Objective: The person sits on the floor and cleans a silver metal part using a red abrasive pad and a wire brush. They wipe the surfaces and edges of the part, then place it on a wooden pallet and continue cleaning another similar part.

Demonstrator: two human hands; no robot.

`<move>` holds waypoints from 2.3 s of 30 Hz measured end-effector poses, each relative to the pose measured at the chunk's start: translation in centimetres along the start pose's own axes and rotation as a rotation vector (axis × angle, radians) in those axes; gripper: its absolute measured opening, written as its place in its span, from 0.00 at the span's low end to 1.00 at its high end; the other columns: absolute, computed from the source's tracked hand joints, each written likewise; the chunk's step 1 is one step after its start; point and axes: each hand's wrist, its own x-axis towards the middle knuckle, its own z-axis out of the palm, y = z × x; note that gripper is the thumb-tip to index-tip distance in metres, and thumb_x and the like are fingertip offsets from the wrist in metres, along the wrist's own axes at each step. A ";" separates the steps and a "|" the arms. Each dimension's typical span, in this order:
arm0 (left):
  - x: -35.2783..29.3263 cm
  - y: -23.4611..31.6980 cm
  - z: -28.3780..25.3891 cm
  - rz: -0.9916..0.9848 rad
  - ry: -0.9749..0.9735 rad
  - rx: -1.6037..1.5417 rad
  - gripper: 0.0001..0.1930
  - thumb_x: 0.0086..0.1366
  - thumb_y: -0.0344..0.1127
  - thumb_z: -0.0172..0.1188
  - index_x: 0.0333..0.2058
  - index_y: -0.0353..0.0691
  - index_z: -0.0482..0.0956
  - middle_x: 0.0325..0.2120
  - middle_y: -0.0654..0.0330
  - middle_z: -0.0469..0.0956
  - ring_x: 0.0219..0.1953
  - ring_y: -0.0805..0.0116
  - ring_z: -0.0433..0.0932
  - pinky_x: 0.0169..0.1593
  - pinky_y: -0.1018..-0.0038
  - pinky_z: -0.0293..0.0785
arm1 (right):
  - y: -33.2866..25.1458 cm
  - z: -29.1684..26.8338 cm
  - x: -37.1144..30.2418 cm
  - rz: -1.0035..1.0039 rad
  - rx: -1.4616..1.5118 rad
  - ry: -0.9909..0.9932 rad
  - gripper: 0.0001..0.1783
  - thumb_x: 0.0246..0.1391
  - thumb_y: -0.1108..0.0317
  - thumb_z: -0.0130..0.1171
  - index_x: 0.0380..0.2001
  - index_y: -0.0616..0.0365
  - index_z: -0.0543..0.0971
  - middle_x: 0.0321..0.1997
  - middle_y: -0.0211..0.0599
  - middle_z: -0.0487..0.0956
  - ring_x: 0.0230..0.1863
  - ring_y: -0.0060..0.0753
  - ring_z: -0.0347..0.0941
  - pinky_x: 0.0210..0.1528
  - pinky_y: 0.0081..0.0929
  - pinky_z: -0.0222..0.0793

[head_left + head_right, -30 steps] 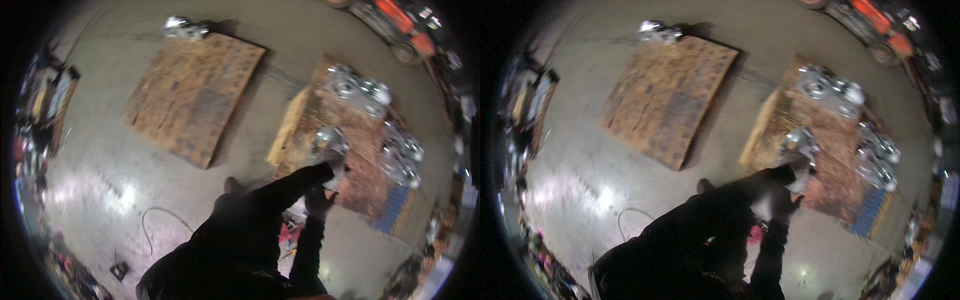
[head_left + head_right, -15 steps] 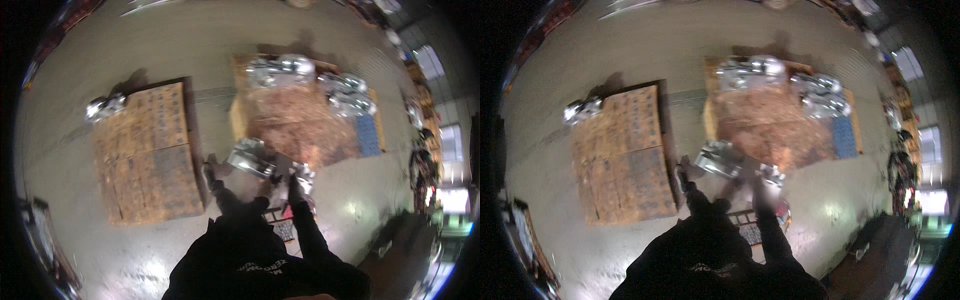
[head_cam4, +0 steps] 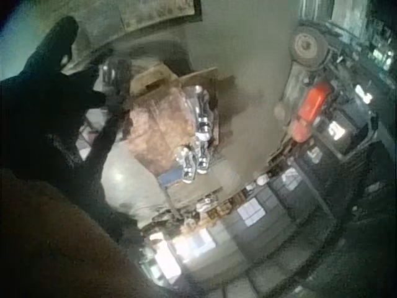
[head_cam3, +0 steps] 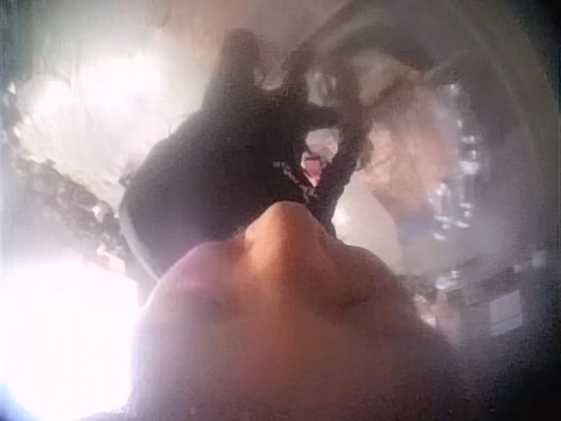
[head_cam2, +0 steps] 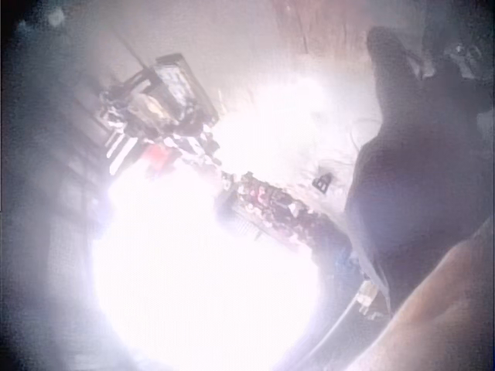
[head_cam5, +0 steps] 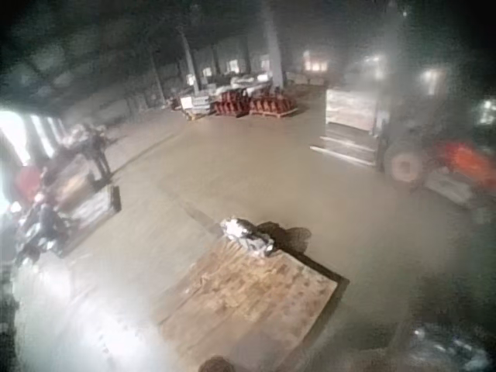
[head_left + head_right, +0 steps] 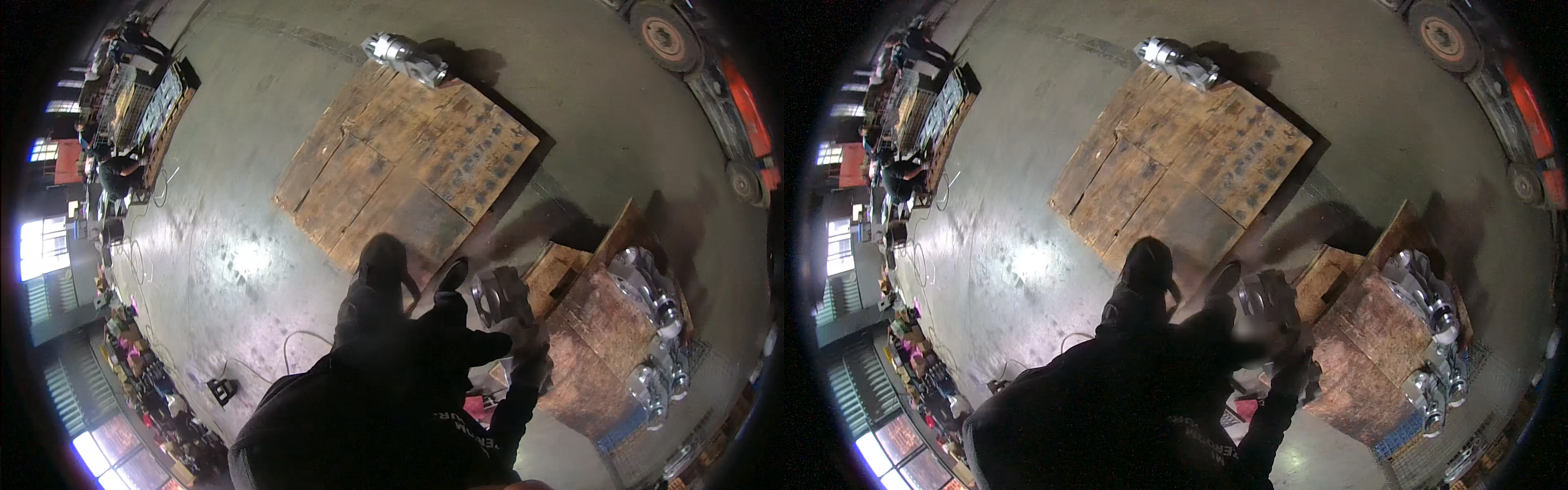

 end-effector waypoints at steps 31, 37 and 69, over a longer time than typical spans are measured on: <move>49.4 3.7 -81.6 -0.011 0.479 -0.063 0.27 0.63 0.60 0.65 0.42 0.37 0.86 0.37 0.47 0.87 0.43 0.49 0.86 0.49 0.60 0.78 | -47.9 76.3 43.1 0.244 1.014 -0.608 0.27 0.75 0.56 0.45 0.70 0.55 0.67 0.73 0.38 0.68 0.72 0.37 0.62 0.73 0.34 0.57; 55.9 0.9 -89.2 0.119 0.475 -0.316 0.13 0.69 0.39 0.66 0.44 0.34 0.83 0.37 0.64 0.84 0.38 0.74 0.80 0.43 0.76 0.76 | -53.1 83.4 46.9 0.138 0.711 -0.532 0.30 0.74 0.57 0.44 0.73 0.59 0.63 0.77 0.38 0.63 0.75 0.36 0.58 0.75 0.34 0.53; 57.6 1.9 -93.0 0.117 0.463 -0.665 0.13 0.68 0.38 0.68 0.44 0.35 0.84 0.36 0.66 0.83 0.37 0.77 0.77 0.43 0.76 0.74 | -57.8 86.5 45.5 0.099 1.130 -0.425 0.23 0.65 0.63 0.65 0.59 0.63 0.77 0.57 0.32 0.80 0.57 0.26 0.73 0.62 0.28 0.65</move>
